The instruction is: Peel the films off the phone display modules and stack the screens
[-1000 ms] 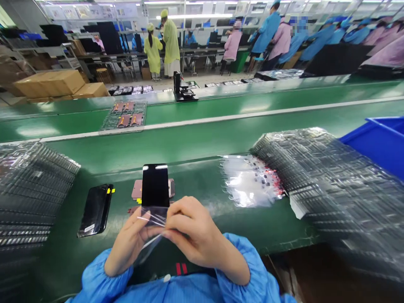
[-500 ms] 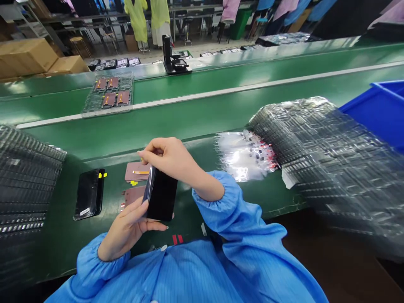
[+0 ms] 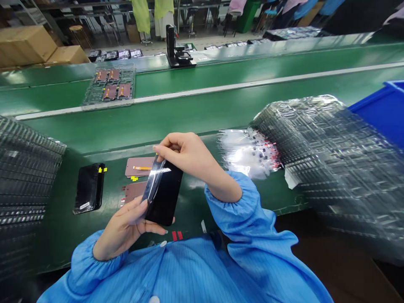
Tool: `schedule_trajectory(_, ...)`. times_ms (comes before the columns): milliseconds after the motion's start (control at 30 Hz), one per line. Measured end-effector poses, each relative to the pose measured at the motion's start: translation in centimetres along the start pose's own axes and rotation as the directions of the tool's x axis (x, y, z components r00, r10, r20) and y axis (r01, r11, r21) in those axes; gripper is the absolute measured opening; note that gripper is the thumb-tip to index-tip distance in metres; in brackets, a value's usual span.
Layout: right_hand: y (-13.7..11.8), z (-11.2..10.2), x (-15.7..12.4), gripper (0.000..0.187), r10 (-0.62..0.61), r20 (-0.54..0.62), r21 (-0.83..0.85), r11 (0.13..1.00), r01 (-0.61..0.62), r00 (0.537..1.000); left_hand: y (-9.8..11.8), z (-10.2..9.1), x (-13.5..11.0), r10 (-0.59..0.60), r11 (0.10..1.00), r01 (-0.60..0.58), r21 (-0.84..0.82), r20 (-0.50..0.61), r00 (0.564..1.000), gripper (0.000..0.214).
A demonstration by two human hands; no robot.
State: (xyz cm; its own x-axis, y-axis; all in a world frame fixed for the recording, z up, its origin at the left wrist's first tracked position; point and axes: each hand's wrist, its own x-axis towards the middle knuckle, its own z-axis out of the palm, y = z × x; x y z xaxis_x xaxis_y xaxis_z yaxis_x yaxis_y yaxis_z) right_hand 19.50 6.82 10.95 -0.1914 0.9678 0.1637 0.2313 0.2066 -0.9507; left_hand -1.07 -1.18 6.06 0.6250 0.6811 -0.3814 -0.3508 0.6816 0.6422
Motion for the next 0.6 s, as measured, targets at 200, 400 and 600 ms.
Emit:
schedule_trajectory(200, 0.0, -0.4, -0.6, 0.027, -0.03, 0.012, -0.033, 0.999, 0.03, 0.999, 0.0, 0.0, -0.1, 0.013, 1.0, -0.013, 0.021, 0.002, 1.0, 0.029)
schedule_trajectory(400, -0.3, -1.1, -1.5, 0.015, -0.317, 0.12, -0.2, 0.921, 0.335, 0.941, -0.3, -0.1, 0.0, 0.084, 0.991, -0.072, 0.111, -0.106, 0.991, 0.028)
schedule_trajectory(600, -0.9, 0.9, -3.8, 0.014, -0.527, 0.408, -0.291, 0.699, 0.653, 0.745, -0.5, 0.1, 0.3, 0.128, 0.974, -0.078, 0.211, -0.235, 0.963, 0.032)
